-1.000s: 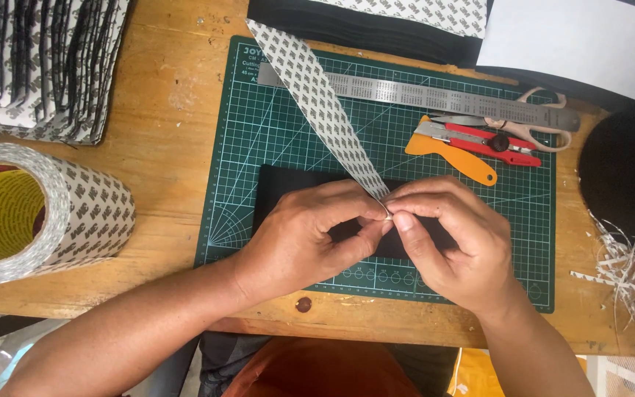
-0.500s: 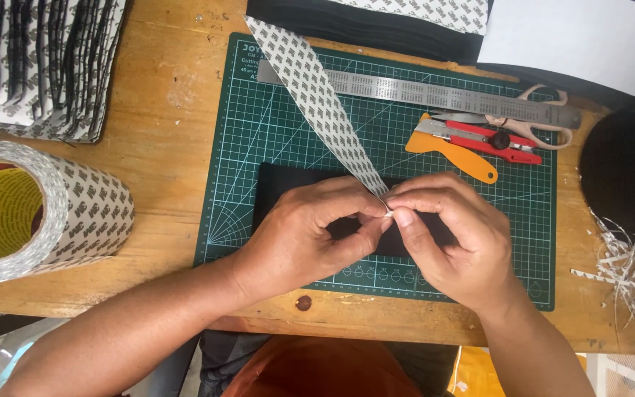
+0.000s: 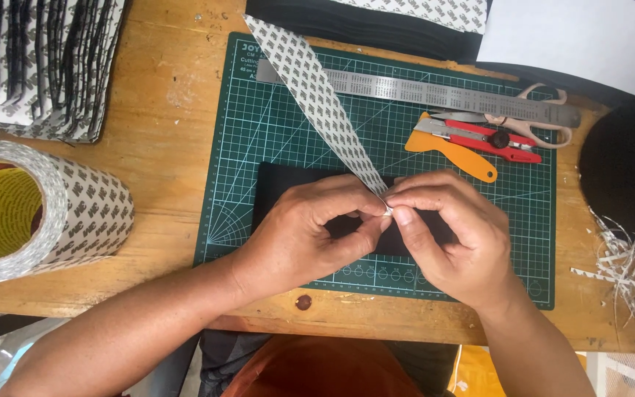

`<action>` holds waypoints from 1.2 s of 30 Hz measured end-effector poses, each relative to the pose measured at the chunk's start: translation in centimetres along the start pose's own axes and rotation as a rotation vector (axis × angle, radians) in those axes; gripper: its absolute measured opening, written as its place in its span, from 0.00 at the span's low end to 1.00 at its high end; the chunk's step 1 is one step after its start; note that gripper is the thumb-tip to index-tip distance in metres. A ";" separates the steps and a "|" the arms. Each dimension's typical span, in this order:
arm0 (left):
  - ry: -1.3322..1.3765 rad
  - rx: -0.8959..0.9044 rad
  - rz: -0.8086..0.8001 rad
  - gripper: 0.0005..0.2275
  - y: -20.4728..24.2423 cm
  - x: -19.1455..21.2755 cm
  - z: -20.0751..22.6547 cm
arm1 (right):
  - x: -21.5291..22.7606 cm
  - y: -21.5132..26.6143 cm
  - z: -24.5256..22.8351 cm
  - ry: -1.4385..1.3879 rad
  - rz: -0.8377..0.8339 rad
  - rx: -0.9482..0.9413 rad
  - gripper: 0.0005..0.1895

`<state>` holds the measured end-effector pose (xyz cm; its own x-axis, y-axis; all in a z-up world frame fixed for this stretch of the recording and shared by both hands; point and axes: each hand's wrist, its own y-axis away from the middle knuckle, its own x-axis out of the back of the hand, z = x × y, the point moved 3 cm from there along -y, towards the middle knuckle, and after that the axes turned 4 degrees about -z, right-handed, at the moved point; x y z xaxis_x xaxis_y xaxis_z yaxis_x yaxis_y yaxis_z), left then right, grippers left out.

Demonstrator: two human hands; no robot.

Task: Applying adhesive sheets to black material and trimming the edges using a ruler and utility knife

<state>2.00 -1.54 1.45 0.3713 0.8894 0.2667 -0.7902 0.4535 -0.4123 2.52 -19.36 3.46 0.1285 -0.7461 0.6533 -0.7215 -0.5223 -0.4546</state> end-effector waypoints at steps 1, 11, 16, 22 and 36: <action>0.000 0.000 0.000 0.04 0.0 0.0 0.0 | 0.0 0.0 0.0 0.000 0.000 0.000 0.07; 0.010 0.009 0.000 0.05 -0.1 0.1 0.1 | -0.3 -0.1 0.2 -0.056 0.031 -0.055 0.07; 0.026 0.000 0.011 0.06 -0.3 0.1 0.3 | -0.5 0.2 0.9 -0.094 0.050 -0.115 0.07; 0.082 -0.054 0.033 0.05 -0.4 0.3 0.6 | -0.6 0.3 1.9 -0.279 0.118 -0.184 0.07; 0.113 -0.063 -0.026 0.05 -0.1 1.1 1.6 | 0.0 0.0 4.5 -0.358 0.182 -0.512 0.11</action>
<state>1.69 -0.66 3.22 0.4461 0.8767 0.1798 -0.7487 0.4757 -0.4617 5.61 -21.24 0.71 0.1280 -0.9418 0.3109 -0.9748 -0.1771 -0.1352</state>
